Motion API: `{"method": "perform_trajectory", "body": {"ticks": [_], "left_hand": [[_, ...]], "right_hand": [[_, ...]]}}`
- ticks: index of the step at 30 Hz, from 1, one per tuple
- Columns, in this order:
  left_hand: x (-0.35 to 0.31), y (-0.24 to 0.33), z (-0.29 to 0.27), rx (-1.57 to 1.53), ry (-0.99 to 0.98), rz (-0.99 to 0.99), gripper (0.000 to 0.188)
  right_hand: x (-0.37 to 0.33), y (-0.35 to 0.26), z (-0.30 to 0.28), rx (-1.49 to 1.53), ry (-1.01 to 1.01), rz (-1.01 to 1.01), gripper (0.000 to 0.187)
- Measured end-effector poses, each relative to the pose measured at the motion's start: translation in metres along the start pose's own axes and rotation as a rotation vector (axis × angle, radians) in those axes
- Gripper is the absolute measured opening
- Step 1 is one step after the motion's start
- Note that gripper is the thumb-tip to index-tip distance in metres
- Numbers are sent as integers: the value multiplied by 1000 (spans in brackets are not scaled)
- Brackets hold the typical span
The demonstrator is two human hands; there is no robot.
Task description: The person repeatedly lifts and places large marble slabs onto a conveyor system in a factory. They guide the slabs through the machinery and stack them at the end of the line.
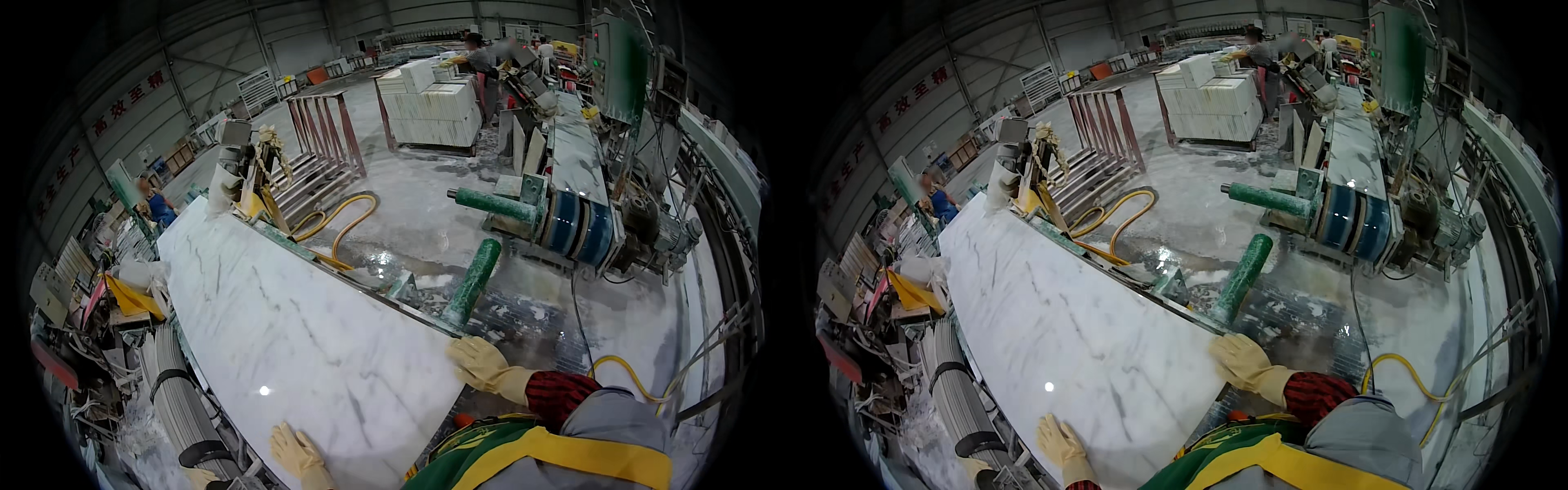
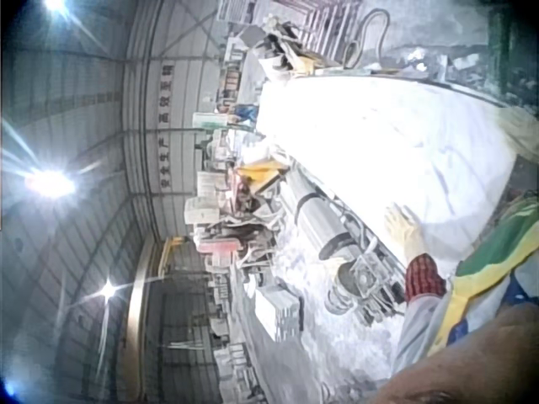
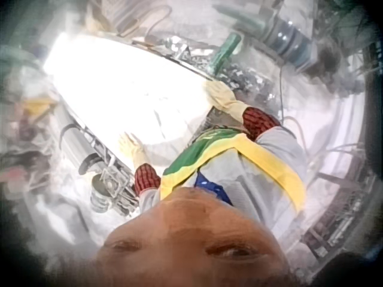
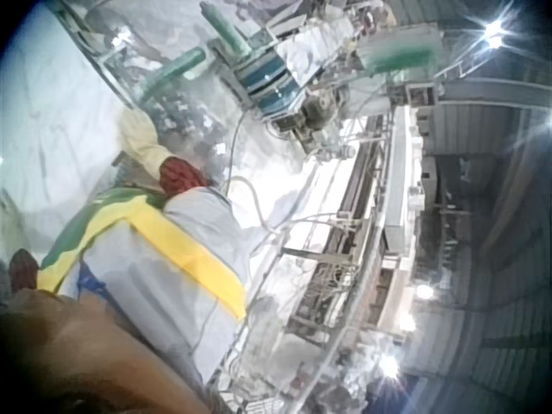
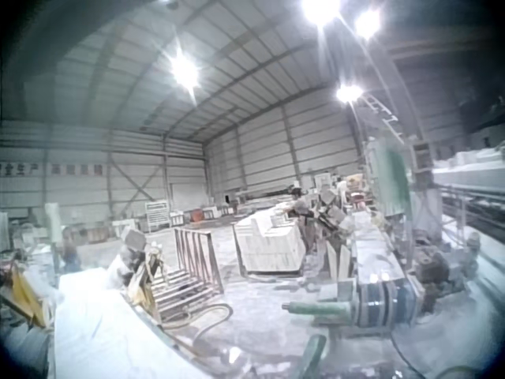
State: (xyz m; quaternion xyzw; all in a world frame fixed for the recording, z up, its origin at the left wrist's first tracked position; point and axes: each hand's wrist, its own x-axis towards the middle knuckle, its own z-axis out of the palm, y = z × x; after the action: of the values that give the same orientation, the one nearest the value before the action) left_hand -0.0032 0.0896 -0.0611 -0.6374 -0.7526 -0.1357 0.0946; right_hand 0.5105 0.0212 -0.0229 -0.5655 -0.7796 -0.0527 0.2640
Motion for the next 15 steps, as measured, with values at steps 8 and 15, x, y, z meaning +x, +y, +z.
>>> {"method": "perform_trajectory", "body": {"ticks": [8, 15], "left_hand": [[-4, -5, 7, -2, 70, 20, 52], [-6, -10, 15, 16, 72, 19, 52]], "right_hand": [[-53, -12, -20, 4, -59, 111, 49], [-73, -23, -21, 312, -54, 415, 51]]}}
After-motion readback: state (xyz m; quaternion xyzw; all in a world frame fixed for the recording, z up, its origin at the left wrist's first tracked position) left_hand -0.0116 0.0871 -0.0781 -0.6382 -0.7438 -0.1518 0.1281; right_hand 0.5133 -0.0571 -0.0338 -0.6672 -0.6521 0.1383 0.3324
